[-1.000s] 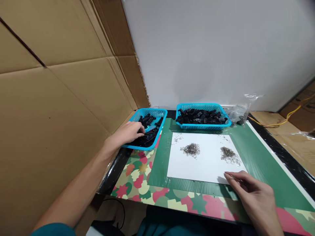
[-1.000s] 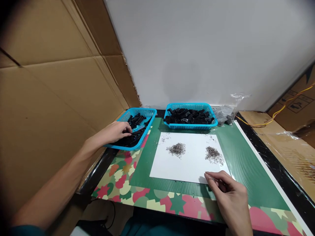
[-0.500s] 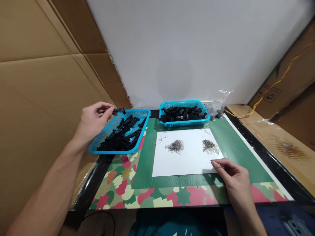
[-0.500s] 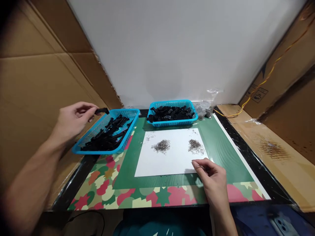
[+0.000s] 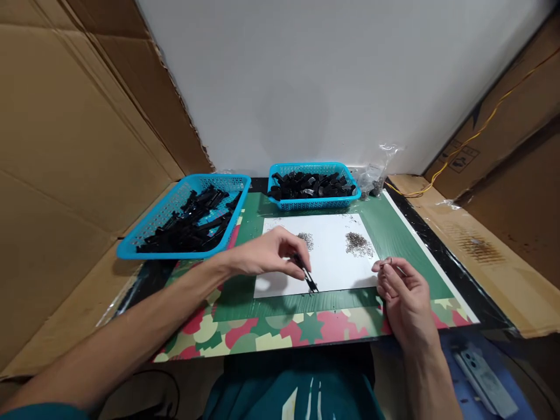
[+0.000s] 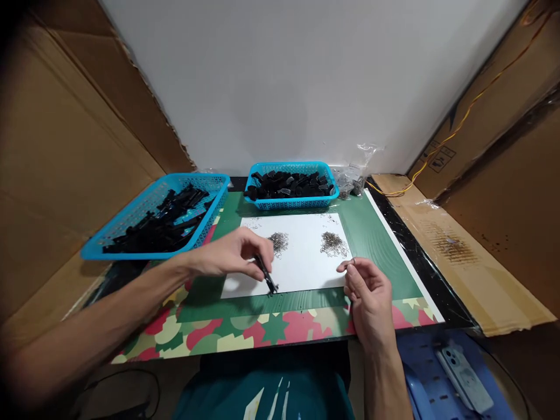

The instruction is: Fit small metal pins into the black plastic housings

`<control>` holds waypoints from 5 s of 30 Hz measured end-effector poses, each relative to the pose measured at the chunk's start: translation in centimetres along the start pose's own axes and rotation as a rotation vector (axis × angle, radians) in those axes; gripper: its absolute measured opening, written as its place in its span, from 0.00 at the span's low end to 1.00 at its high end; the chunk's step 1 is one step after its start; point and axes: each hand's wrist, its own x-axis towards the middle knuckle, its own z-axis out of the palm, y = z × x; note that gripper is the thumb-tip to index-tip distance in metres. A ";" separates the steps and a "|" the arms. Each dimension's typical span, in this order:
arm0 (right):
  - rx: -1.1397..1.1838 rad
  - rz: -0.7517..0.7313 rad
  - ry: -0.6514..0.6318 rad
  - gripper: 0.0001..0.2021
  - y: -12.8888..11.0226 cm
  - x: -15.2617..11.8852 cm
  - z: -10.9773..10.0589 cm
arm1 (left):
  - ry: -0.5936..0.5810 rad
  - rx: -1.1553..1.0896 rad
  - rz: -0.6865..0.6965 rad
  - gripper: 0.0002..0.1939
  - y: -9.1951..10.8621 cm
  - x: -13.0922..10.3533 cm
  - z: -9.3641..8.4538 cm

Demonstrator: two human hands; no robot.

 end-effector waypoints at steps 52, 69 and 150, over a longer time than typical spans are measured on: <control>-0.708 -0.127 0.010 0.12 1.6 -1.9 3.5 | 0.132 0.452 0.240 0.19 -5.3 0.2 5.6; -0.876 0.016 0.029 0.16 0.5 -1.1 4.2 | 0.174 0.410 0.258 0.19 -6.3 0.7 5.8; -1.069 -0.251 -0.233 0.13 -0.8 -0.1 3.6 | 0.180 0.856 0.445 0.07 -6.7 0.8 7.3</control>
